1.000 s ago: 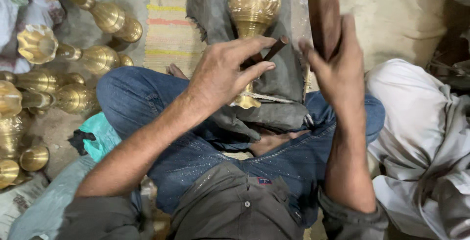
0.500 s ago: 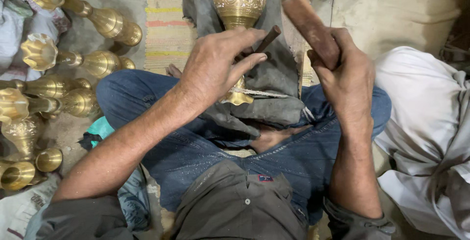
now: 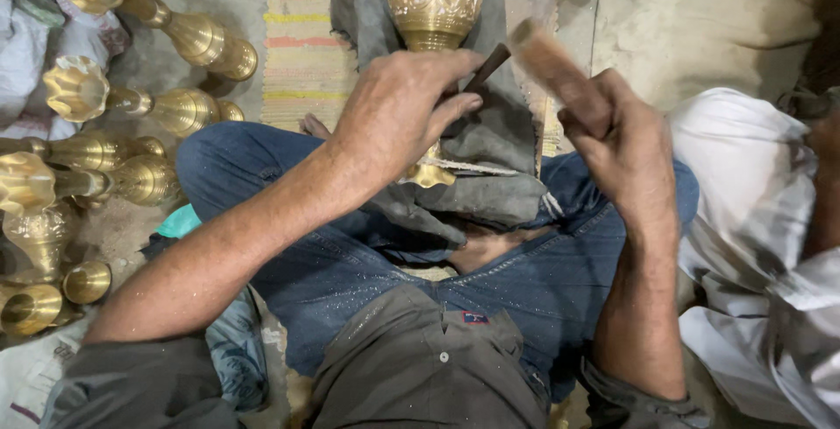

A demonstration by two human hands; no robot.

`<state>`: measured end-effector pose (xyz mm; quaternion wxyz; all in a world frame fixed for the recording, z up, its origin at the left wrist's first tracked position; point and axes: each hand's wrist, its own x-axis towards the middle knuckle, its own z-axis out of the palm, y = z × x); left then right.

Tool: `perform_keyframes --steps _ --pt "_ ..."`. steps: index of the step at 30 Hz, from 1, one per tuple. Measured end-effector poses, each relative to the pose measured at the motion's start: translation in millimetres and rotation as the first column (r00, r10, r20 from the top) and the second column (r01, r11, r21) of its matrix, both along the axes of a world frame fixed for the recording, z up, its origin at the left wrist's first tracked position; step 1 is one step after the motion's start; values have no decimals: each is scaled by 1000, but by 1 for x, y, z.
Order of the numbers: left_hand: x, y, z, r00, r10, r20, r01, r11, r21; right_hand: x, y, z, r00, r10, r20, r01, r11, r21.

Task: The person sits cross-legged on the floor with a brass vase held against a sandbag on their lap. They hold a chisel against the vase's surface and repeatedly strike it with a wooden mallet, repositioning the chisel around the vase's fluted base as they work.

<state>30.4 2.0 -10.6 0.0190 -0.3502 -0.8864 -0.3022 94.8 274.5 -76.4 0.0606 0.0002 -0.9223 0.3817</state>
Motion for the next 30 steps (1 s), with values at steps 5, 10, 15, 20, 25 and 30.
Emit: perform_keyframes --steps 5,10,15,20,25,30 --pt "-2 -1 0 1000 -17 -9 17 1000 -26 2 -6 1 997 28 73 -16 987 -162" --pt "-2 0 -8 1000 -17 -21 16 999 -33 8 -12 -3 984 -57 170 111 938 -328" --pt "-3 -1 -8 1000 -25 -9 25 998 -53 14 -11 -9 995 -97 -14 86 930 -357" --pt "-4 -2 -2 998 -37 -42 35 997 -63 18 -10 -15 998 -65 -25 61 986 -155" --pt "-4 0 -2 993 -51 -104 48 998 -31 23 -3 -21 993 -49 105 51 999 -18" --pt "-5 0 -2 999 -52 13 53 997 -65 20 2 -31 998 3 65 12 974 -224"
